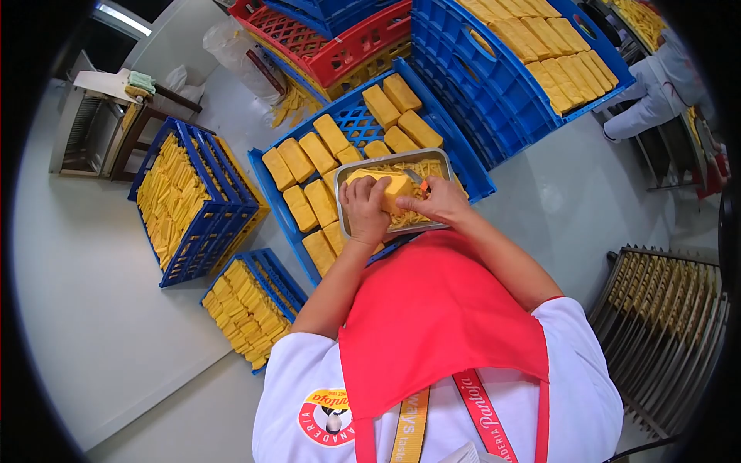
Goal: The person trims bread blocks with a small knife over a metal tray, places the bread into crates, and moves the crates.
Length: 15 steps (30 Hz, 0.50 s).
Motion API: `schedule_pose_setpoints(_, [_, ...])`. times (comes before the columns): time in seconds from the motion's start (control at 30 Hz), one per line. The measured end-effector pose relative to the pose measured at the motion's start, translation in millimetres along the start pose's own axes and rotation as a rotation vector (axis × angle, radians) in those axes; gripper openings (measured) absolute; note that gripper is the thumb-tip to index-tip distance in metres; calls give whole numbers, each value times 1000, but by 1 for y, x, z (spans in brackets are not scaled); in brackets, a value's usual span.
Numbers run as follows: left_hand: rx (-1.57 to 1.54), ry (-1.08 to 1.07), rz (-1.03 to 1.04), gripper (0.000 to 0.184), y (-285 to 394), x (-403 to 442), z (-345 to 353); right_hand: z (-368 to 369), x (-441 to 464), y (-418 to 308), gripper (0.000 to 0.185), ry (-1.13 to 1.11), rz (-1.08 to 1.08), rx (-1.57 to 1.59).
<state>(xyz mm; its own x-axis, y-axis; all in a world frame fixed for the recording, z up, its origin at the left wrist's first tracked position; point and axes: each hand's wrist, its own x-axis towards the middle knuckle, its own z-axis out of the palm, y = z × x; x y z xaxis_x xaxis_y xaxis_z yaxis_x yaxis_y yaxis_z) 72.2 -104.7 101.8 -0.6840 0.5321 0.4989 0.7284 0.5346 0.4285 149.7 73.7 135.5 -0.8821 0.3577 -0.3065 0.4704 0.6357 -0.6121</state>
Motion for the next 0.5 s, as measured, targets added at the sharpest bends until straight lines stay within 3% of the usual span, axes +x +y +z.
schedule_pose_setpoints(0.07, [25,22,17,45,1,-1,0,0,1,2,86,8,-12,13])
schedule_pose_setpoints(0.13, [95,49,71,42,3,1,-2,-5,1,-3,90,-163,50,60])
schedule_pose_setpoints(0.37, [87,20,62,39,4,0,1,11,-8,0,79,-90,-37,138])
schedule_pose_setpoints(0.5, [79,5,90,40,2,-1,3,6,-15,-6,74,-175,-16,157])
